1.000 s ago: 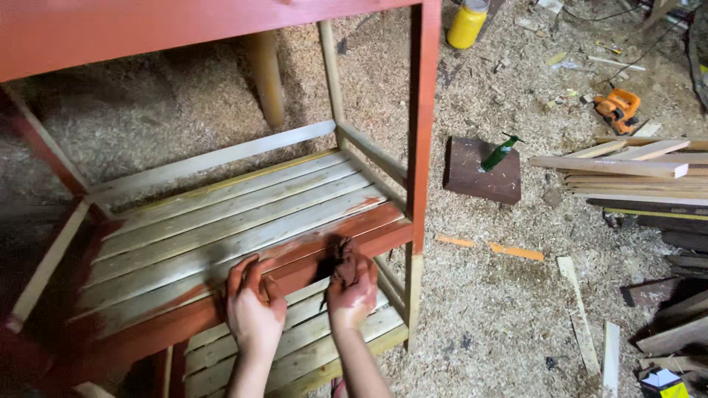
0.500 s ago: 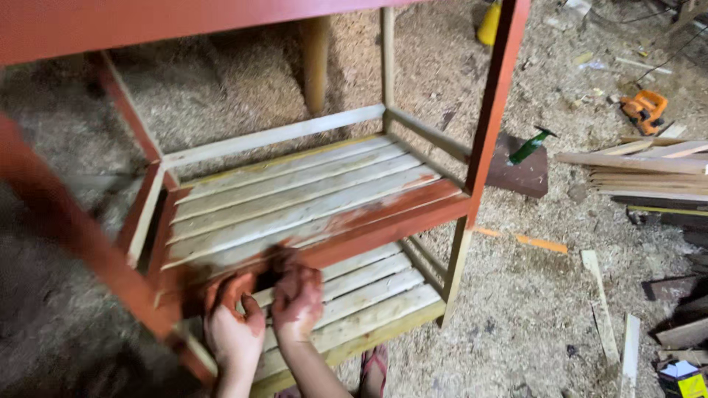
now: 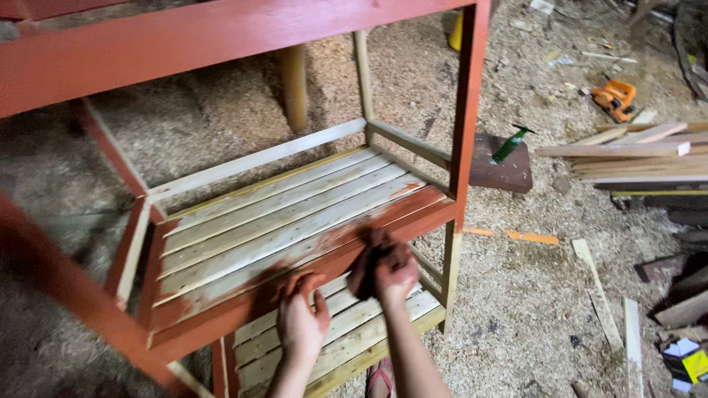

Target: The person applies reddish-brown stain to a wooden two-tiered stand using a cloth. They wipe the top slats and frame, then dip the cloth into a container of stain on a plastic stool, and continue wiping the lower slats and frame.

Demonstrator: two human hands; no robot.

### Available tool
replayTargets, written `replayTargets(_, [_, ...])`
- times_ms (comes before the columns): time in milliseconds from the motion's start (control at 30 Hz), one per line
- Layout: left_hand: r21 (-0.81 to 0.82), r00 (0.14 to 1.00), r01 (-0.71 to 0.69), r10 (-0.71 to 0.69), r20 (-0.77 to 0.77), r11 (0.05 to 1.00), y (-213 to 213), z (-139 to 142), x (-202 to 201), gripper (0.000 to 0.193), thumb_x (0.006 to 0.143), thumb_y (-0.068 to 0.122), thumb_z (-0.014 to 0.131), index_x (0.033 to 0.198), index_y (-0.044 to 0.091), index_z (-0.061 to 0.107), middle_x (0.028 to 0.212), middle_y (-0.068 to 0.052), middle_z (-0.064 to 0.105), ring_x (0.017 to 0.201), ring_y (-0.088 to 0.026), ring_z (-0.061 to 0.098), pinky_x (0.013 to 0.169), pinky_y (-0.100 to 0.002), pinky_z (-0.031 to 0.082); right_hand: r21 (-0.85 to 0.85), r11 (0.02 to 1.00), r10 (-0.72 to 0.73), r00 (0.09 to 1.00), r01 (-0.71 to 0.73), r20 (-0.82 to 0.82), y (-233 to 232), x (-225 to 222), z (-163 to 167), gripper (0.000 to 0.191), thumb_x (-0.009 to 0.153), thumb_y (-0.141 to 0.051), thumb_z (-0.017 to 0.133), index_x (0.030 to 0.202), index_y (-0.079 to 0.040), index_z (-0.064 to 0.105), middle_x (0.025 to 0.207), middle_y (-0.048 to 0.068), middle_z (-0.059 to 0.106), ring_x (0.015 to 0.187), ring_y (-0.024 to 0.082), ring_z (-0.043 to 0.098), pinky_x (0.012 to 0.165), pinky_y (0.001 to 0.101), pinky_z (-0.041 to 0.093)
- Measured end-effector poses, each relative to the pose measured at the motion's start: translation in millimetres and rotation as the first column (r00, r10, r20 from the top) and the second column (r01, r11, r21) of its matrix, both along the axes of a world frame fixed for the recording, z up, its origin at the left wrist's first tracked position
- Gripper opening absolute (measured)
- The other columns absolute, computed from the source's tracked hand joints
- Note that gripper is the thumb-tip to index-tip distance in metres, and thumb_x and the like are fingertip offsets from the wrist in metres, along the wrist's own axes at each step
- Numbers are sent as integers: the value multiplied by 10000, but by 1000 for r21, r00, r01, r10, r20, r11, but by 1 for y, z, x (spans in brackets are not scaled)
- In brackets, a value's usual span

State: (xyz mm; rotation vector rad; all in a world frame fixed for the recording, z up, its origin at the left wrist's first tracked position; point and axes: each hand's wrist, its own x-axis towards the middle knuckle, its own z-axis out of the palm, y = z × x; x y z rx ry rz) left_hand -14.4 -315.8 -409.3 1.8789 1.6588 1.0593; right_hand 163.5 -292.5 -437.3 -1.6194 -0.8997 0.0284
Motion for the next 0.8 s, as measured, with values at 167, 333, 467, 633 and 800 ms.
replayTargets(167, [-2,966,200,-197,168,980,28,-9,59,318,828,53,645,1143,82,682,1154,-160,664,1061,-386,647,891,-444,525,-22,992,-122,945,121,-302,16,68,15,311,816,-29,684,1125,1,666,1020,110,748,919,200,707,860,300,552])
replayTargets(333, [-47,960,267,-262,94,963,63,-14,91,264,854,97,662,1118,75,671,1149,-175,610,1015,-403,632,863,-453,520,315,945,222,527,91,-820,11,26,16,175,743,-10,714,789,-25,546,914,147,686,914,279,643,863,472,503])
replayTargets(467, [-75,973,227,-230,-31,971,79,-19,95,99,925,207,663,1011,163,683,1151,-109,633,1050,-361,643,945,-490,465,340,893,309,146,296,-940,-4,-5,-4,179,725,-49,711,853,-1,595,900,128,685,879,253,635,889,441,533])
replayTargets(633, [-37,972,190,-193,-136,981,82,-21,93,187,868,366,686,992,227,672,1207,-73,617,1139,-356,573,1003,-588,346,330,943,258,556,31,-790,10,73,-15,182,828,54,617,1004,11,632,1022,102,719,960,218,679,913,367,588])
replayTargets(800, [-133,940,230,-255,-225,964,79,-29,98,167,840,414,640,943,291,685,1250,-3,627,1211,-309,560,1148,-635,205,213,938,-1,616,274,-788,29,108,-8,237,889,78,490,1047,31,659,1023,135,739,947,248,704,852,367,619])
